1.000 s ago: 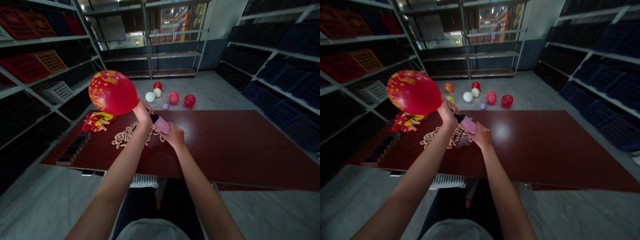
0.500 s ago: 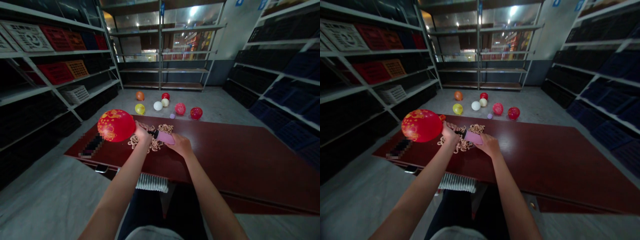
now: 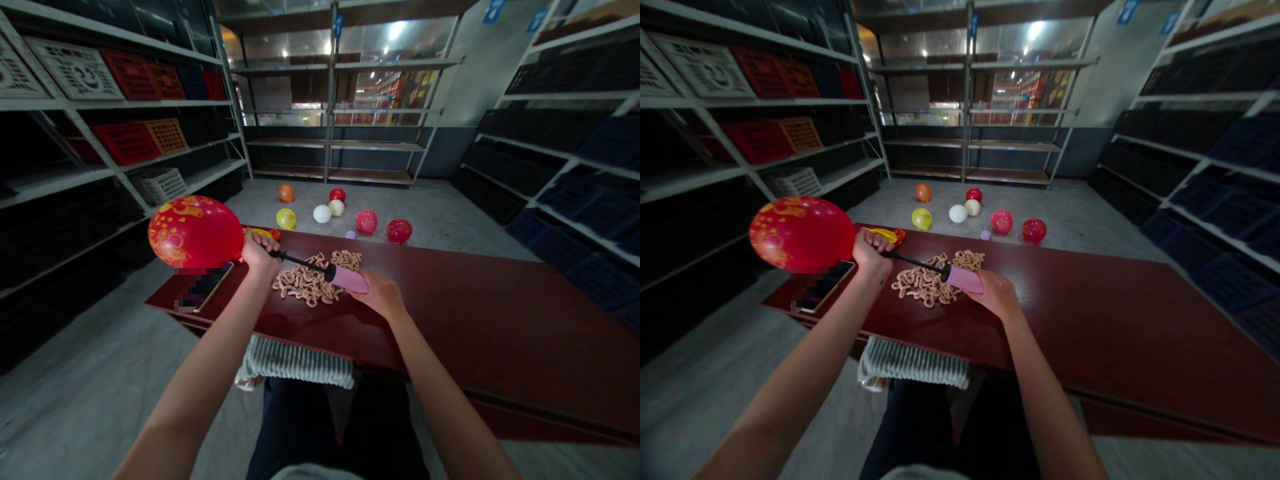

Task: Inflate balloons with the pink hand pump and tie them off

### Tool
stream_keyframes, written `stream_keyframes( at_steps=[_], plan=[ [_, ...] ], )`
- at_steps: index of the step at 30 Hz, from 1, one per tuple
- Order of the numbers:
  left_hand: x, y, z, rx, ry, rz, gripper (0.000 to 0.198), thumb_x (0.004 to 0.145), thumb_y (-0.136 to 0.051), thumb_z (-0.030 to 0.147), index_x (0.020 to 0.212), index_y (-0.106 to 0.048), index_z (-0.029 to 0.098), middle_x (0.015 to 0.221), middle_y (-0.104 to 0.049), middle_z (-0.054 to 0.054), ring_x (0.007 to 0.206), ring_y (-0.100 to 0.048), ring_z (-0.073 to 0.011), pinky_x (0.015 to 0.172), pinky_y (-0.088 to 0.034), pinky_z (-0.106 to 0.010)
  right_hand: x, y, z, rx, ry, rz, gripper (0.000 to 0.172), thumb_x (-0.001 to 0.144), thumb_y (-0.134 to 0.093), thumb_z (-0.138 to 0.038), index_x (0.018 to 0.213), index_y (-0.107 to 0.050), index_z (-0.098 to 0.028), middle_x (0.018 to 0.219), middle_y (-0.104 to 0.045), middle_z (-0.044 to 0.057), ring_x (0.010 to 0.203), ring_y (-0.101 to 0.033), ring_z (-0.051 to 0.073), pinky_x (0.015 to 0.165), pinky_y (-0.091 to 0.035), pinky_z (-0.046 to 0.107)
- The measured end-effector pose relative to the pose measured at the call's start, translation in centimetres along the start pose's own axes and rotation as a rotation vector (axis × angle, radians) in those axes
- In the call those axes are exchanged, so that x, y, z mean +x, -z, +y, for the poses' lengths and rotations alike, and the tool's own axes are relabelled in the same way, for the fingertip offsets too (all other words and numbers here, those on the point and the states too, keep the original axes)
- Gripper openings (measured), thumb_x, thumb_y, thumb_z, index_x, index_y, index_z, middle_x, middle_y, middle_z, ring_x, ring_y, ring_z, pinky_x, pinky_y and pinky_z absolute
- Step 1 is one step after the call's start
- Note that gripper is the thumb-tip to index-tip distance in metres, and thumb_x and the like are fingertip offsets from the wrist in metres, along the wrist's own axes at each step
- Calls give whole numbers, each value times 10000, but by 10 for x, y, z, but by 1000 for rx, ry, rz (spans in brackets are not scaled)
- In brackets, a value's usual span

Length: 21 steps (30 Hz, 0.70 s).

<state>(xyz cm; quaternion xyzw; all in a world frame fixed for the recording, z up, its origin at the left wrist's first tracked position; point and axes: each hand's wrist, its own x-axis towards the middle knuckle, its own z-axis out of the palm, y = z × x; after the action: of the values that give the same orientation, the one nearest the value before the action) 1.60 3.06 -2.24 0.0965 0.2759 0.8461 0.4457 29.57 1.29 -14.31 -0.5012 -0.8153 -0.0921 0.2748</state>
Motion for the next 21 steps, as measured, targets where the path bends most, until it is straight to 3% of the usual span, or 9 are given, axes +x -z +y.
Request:
stream_keyframes(
  at_steps=[5, 11, 16, 21],
  plan=[
    [-7, -26, 16, 72, -39, -136, 537, 969, -523, 389, 567, -222, 197, 431, -232, 75, 324, -215, -60, 365, -214, -216, 1, -2, 2, 46, 8, 58, 362, 803, -713, -435, 1069, -654, -196, 963, -755, 71, 831, -725, 233, 718, -513, 308],
    [-40, -67, -1, 100, -124, -304, 600, 968, -542, 479, 532, -244, 193, 420, -233, 65, 331, -201, -57, 361, -215, -222, -1, -12, 13, 65, -120, 152, 374, 809, -690, -473, 1037, -658, -179, 879, -743, 75, 767, -710, 230, 663, -480, 300],
    [-55, -102, -30, 105, -126, -385, 573, 983, -544, 433, 538, -264, 204, 443, -224, 58, 336, -198, -70, 362, -200, -245, -1, -15, 19, 92, -211, 159, 349, 809, -679, -492, 973, -633, -188, 816, -732, 70, 724, -693, 225, 623, -424, 279],
    [-57, -113, -89, 129, -26, -368, 521, 1003, -525, 417, 584, -310, 193, 524, -224, 49, 369, -278, -59, 390, -217, -201, 0, -17, 22, 90, -299, 173, 368, 823, -652, -532, 957, -626, -190, 796, -729, 77, 707, -685, 229, 601, -374, 277]
  ],
)
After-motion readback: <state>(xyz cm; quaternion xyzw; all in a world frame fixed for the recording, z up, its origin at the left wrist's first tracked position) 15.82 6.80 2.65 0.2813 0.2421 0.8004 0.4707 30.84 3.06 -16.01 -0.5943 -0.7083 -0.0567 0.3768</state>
